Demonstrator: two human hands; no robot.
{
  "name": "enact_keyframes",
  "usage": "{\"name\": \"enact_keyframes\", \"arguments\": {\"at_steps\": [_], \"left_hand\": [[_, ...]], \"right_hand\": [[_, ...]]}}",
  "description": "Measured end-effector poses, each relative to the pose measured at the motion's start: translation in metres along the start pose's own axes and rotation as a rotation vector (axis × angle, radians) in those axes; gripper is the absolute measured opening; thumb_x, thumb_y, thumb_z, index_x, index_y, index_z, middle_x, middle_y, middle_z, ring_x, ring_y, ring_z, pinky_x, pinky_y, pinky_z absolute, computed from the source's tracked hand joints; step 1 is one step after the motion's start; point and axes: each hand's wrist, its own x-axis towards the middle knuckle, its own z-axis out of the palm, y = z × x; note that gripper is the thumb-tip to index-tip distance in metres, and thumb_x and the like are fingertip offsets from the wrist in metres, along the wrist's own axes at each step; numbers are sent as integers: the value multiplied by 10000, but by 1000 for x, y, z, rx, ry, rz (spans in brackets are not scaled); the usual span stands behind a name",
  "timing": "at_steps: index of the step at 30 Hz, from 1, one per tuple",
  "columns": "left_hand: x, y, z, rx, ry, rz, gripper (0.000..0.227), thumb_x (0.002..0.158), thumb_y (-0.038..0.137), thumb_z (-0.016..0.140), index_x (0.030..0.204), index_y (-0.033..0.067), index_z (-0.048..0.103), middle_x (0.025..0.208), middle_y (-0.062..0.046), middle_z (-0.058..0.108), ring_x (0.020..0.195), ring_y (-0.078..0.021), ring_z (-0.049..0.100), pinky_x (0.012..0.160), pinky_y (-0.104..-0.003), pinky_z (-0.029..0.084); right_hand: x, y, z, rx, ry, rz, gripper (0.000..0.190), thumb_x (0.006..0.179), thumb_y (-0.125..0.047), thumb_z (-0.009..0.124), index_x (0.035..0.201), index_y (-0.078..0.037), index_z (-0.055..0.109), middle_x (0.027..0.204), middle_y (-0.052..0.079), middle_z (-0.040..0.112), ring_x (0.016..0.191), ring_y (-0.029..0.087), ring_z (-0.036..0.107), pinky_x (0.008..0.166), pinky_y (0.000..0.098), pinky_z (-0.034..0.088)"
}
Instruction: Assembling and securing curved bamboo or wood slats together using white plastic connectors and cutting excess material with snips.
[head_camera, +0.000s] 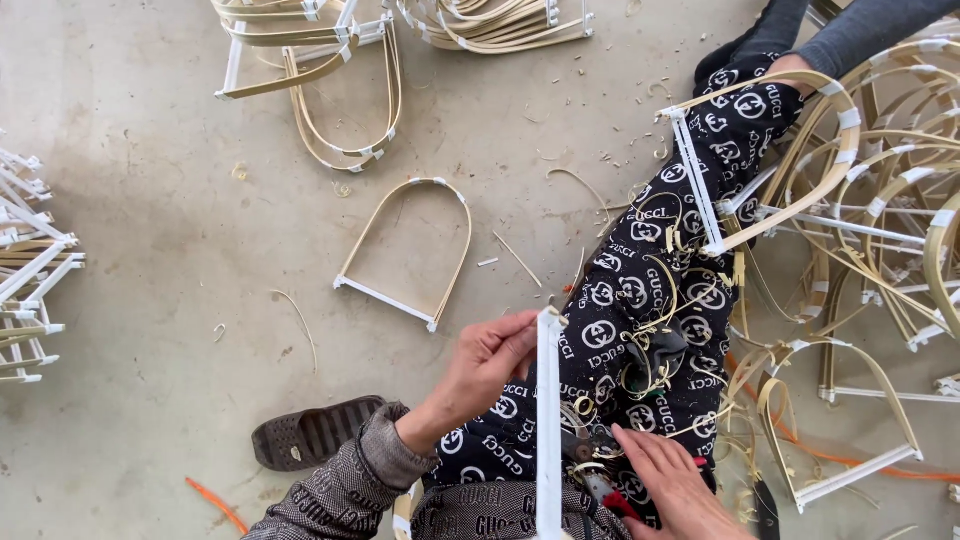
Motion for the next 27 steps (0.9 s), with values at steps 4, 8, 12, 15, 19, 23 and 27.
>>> {"name": "enact_keyframes", "arguments": {"at_steps": [4, 8, 12, 15, 19, 23, 27], "left_hand": [[-7, 7, 9, -47, -90, -52, 330, 1091, 150, 549, 1354, -13, 665, 882, 78, 636, 698, 12, 455, 595, -158, 374], [-15, 5, 13, -38, -104, -86, 326, 1085, 156, 547, 1343, -4, 666, 857, 87, 610, 661, 19, 418, 559, -155, 343], [-20, 3, 20, -44, -127, -88, 312, 1073, 127, 545, 1321, -22, 661, 947, 39, 692, 779, -12, 545, 697, -174, 461], [-19, -3, 29, -39, -192, -50, 297, 1081, 105, 539, 1313, -38, 656, 982, 20, 704, 875, -44, 621, 815, -208, 543], [-17, 10, 40, 33, -246, -49, 287, 1080, 90, 529, 1302, -40, 657, 1003, 12, 715, 898, -58, 637, 843, -221, 557], [-16, -6, 39, 293, -268, -54, 242, 1114, 91, 552, 1182, -72, 717, 861, -41, 677, 815, -87, 588, 747, -240, 534], [-10, -10, 33, 41, -199, -96, 300, 1062, 122, 554, 1317, 16, 671, 1028, 6, 733, 898, -55, 654, 824, -223, 571]], "right_hand": [[4, -14, 12, -111, 66, 79, 1239, 589, -238, 908, 1589, -113, 187, 1492, 130, 409, 1413, 325, 357, 1163, 471, 233], [-1, -11, 1, -54, 14, 218, 1197, 647, -236, 922, 1609, -172, 211, 1458, 101, 445, 1366, 286, 386, 1182, 446, 263], [-17, -9, -29, 350, 241, 279, 1075, 688, -30, 833, 1623, -158, 317, 1278, 122, 576, 1062, 272, 590, 913, 453, 507], [-24, -28, -64, 474, 587, 173, 878, 819, -6, 706, 1607, -105, 330, 1193, 92, 613, 919, 194, 639, 763, 388, 584], [-18, -49, -83, 796, 1161, 138, 641, 968, 7, 607, 1580, 1, 415, 1187, 94, 588, 837, 131, 568, 521, 328, 463], [-1, -38, -63, -529, 890, -36, 580, 753, -66, 710, 1284, -137, 486, 1190, 69, 613, 1079, 235, 606, 894, 375, 527], [-4, -21, -47, 402, 719, 36, 555, 883, -73, 703, 1404, -11, 520, 1138, 54, 624, 1004, 179, 587, 871, 358, 492]]}}
